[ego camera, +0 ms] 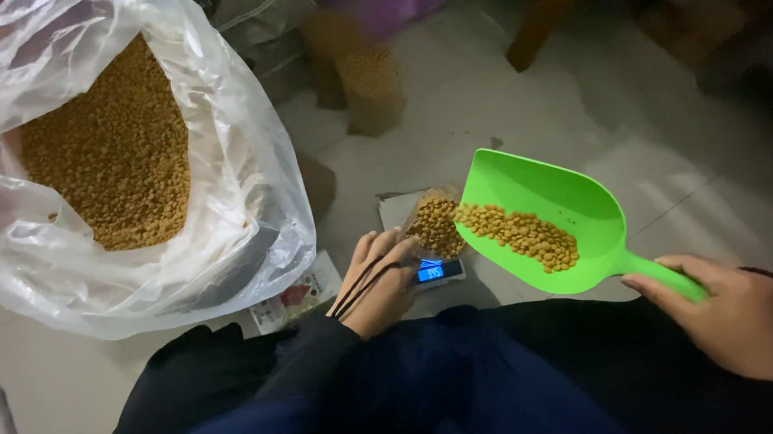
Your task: Scooping dry animal feed from a large bag and weighing it on a digital scale.
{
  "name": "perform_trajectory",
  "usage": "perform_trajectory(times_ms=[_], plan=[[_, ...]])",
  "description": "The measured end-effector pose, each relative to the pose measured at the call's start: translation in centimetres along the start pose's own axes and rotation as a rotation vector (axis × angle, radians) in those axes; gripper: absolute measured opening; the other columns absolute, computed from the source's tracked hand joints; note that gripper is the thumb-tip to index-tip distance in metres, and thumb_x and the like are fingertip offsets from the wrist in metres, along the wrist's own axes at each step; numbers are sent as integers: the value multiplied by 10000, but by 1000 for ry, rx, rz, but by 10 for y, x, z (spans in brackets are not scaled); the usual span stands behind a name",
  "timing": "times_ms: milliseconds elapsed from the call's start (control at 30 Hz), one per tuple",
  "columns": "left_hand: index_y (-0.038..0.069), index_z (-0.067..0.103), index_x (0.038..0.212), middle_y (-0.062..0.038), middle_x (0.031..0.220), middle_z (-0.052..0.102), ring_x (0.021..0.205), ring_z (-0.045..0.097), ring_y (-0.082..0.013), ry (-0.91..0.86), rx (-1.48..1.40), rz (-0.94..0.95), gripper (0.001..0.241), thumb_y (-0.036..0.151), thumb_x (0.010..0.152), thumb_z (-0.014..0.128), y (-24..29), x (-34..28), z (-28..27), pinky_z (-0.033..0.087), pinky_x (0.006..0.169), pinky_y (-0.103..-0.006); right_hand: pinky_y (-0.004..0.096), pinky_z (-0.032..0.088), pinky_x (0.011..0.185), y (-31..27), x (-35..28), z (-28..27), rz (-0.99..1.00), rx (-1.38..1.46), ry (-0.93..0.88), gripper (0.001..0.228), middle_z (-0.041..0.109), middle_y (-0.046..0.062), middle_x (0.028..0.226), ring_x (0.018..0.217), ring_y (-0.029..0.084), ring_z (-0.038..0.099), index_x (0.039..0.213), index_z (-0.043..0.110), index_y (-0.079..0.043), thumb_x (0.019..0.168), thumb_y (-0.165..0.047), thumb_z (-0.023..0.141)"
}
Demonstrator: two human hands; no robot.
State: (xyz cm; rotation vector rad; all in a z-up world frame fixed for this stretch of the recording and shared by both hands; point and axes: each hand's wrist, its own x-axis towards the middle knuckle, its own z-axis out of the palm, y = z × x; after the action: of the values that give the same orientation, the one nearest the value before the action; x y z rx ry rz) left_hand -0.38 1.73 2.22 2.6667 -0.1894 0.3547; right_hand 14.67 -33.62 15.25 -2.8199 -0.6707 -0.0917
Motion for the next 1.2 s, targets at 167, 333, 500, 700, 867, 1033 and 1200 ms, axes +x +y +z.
perform_trajectory(times_ms=[167, 333, 500, 700, 867, 1033, 1200], plan=[[81, 768, 1038, -109, 1434, 567, 1377, 432, -328, -49, -13, 17, 347, 272, 749, 772, 2, 2, 5, 306, 1137, -519, 315, 531, 614, -1, -4, 0, -22, -49, -7, 356, 739, 99, 839, 656, 233, 710, 1015, 805, -124, 780, -389, 846], [100, 776, 1040, -101, 1428, 571, 1384, 431, -317, -50, -4, -10, 330, 234, 739, 761, 0, 0, 6, 305, 1159, -514, 301, 540, 612, 10, -5, 5, -34, -88, -16, 382, 743, 87, 853, 650, 206, 718, 1017, 806, -113, 760, -392, 851], [99, 779, 1031, -112, 1422, 570, 1387, 424, -331, -59, 13, -23, 340, 231, 718, 768, -1, -1, 7, 298, 1147, -525, 295, 538, 627, 10, -6, 7, -112, -77, 33, 383, 742, 83, 845, 664, 210, 706, 1008, 796, -104, 770, -399, 854], [91, 761, 1073, -108, 1439, 564, 1404, 424, -336, -19, -3, -19, 340, 287, 796, 780, -1, -3, 10, 305, 1149, -522, 300, 545, 627, 11, -8, 8, -85, -116, 37, 398, 743, 90, 881, 670, 213, 709, 1023, 803, -104, 767, -403, 862], [96, 761, 1078, -122, 1444, 553, 1406, 413, -338, -64, 12, -24, 366, 278, 762, 783, 1, -1, 6, 298, 1147, -528, 299, 549, 648, 13, -9, 8, -83, -83, 40, 389, 754, 87, 881, 693, 212, 719, 1026, 802, -102, 778, -396, 860], [89, 762, 1076, -142, 1438, 540, 1401, 403, -342, -77, 8, -15, 382, 289, 752, 789, 1, -1, 7, 284, 1138, -545, 288, 547, 644, 10, -10, 5, -83, -78, 40, 395, 758, 84, 906, 711, 203, 728, 1039, 800, -94, 791, -397, 854], [99, 762, 1100, -112, 1447, 549, 1407, 415, -323, -76, 31, -39, 400, 251, 730, 774, 2, -1, 7, 292, 1153, -531, 300, 549, 652, 8, -10, 1, -90, -59, 24, 359, 766, 86, 903, 710, 205, 734, 1012, 803, -89, 784, -362, 855]])
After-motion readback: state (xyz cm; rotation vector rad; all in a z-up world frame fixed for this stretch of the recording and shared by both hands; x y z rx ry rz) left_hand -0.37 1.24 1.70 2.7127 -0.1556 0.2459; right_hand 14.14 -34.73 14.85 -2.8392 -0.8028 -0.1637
